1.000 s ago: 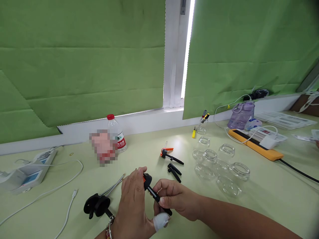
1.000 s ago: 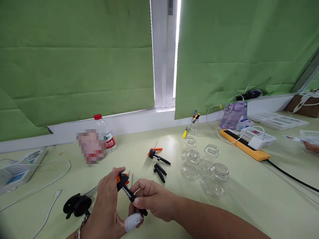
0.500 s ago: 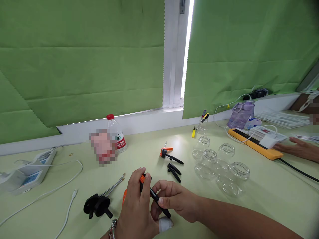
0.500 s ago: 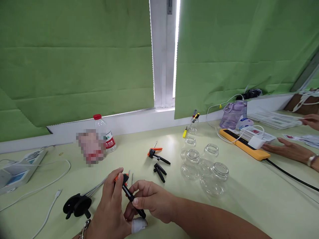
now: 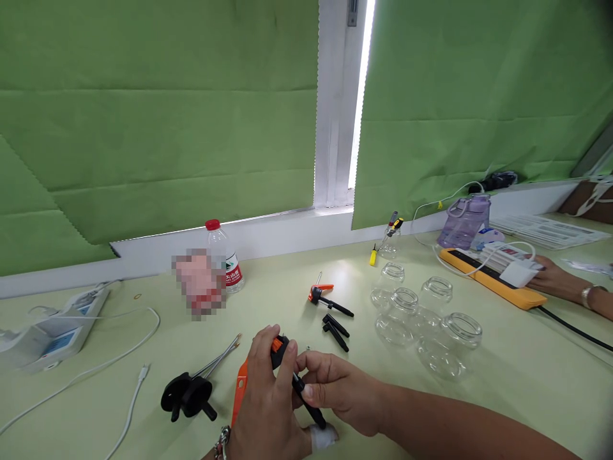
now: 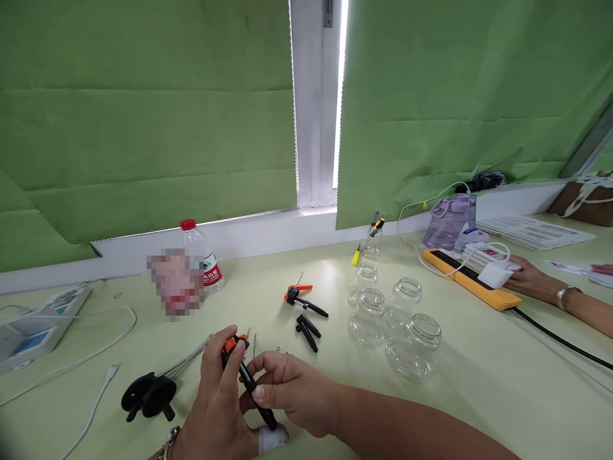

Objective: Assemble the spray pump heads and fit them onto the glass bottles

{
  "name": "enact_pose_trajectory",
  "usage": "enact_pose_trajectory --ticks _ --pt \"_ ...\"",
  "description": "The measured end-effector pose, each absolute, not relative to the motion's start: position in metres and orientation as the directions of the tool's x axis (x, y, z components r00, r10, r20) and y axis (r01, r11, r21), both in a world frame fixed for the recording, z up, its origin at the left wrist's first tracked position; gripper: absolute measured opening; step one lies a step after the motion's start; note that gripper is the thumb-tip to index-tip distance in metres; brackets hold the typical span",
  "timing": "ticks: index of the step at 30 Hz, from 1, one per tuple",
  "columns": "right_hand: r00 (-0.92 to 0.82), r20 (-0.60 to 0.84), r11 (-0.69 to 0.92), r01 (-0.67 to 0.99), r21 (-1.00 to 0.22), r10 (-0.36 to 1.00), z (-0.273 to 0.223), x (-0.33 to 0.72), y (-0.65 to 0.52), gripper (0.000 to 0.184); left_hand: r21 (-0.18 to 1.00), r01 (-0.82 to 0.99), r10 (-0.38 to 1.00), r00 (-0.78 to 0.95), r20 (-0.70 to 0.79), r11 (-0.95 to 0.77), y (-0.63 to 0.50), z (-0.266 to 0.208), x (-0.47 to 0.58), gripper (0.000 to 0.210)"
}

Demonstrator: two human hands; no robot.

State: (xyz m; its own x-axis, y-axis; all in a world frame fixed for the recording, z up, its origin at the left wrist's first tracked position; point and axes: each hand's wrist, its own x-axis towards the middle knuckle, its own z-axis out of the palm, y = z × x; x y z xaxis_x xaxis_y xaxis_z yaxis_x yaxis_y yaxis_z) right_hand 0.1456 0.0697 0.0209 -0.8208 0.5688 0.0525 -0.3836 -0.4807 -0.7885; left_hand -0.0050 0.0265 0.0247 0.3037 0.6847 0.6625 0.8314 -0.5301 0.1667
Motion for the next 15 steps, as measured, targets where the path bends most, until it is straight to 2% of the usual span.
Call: enact_pose_trajectory --ticks 10,15 --pt "-0.842 0.071 -0.485 -0.374 -0.791 0.534 0.0196 0.1464 0.0709 0.033 0.353 0.77 0.755 0.241 0.61 -0.532 0.022 0.0236 -0.0055 0.107" --pt "-0.849 0.043 -0.447 -0.32 -0.835 0.527 0.0193 0.1485 0.0724 0.042 0.371 0.779 0.793 0.252 0.554 -0.506 0.0219 0.024 -0.0047 0.11"
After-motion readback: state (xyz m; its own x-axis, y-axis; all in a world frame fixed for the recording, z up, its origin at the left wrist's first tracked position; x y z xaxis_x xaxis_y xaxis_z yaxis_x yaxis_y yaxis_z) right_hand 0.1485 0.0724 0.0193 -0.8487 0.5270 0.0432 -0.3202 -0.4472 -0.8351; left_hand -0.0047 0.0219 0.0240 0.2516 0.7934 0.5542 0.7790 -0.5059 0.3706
